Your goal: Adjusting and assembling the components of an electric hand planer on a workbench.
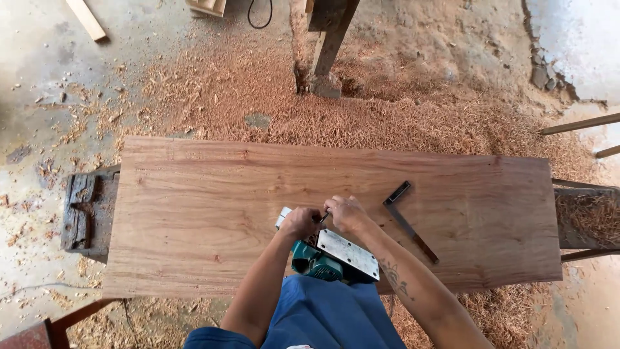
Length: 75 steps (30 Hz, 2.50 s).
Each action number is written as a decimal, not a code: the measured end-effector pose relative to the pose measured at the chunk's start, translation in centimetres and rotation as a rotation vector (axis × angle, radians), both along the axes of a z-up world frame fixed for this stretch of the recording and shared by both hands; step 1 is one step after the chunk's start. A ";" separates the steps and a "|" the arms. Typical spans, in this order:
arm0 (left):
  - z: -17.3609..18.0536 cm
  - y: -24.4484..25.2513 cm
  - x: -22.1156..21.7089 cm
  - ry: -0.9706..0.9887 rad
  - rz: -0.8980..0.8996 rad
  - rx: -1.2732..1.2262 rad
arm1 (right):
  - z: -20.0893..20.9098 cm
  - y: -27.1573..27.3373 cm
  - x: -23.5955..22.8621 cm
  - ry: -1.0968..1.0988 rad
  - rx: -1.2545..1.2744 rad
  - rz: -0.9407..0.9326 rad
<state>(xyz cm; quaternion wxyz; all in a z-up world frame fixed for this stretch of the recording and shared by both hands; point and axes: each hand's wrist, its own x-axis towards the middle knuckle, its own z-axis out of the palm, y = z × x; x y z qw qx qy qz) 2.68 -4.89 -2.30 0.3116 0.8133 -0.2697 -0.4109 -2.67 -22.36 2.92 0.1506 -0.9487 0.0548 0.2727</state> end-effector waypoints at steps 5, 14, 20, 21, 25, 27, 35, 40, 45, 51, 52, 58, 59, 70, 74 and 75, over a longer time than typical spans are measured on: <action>-0.3 -0.4 0.2 -0.009 0.011 0.021 | -1.1 -0.5 -0.3 -0.039 -0.003 -0.014; 0.5 -0.3 0.2 0.030 0.034 0.068 | -1.6 -1.1 0.3 -0.026 0.041 0.002; 0.9 -0.1 0.1 0.037 0.030 0.083 | -0.3 -0.4 0.4 0.010 0.024 0.003; 1.0 -0.2 0.1 0.034 0.034 0.071 | -0.1 -0.5 0.6 0.009 0.033 -0.014; 1.7 -0.1 0.1 0.041 0.037 0.079 | 0.8 0.0 0.5 0.017 0.065 -0.064; 1.7 -0.2 0.2 0.029 0.025 0.093 | 2.0 0.5 0.7 0.009 0.101 -0.139; 0.9 -0.1 0.0 0.047 0.032 0.080 | -0.3 -2.2 0.1 -0.146 0.300 -0.198; -0.3 -0.3 0.1 0.040 -0.011 0.078 | -0.1 -3.3 -0.1 -0.138 0.354 -0.132; -2.0 -0.7 0.0 0.013 -0.112 0.073 | 1.8 -2.5 0.2 -0.164 0.330 -0.105; 1.8 -0.2 0.4 -0.001 -0.142 0.115 | 1.3 -1.2 0.2 -0.133 0.092 -0.202; 1.6 -0.3 0.3 0.001 -0.142 0.117 | 1.5 -1.1 0.3 -0.131 0.094 -0.202; 1.0 -0.4 0.0 0.007 -0.044 0.153 | 3.9 -1.2 0.6 -0.192 0.089 -0.082; 1.0 -0.4 0.0 0.011 -0.063 0.149 | 3.7 -1.6 0.5 -0.269 0.117 0.046; -2.8 -1.0 0.0 -0.031 -0.180 0.087 | 2.2 -3.7 -0.1 -0.203 0.098 0.069; 0.2 -0.7 0.4 0.015 -0.184 0.139 | 2.3 -2.9 -0.2 -0.105 0.043 -0.043; 1.1 -0.6 0.4 0.007 -0.179 0.153 | 2.3 -2.7 -0.3 -0.052 0.024 -0.080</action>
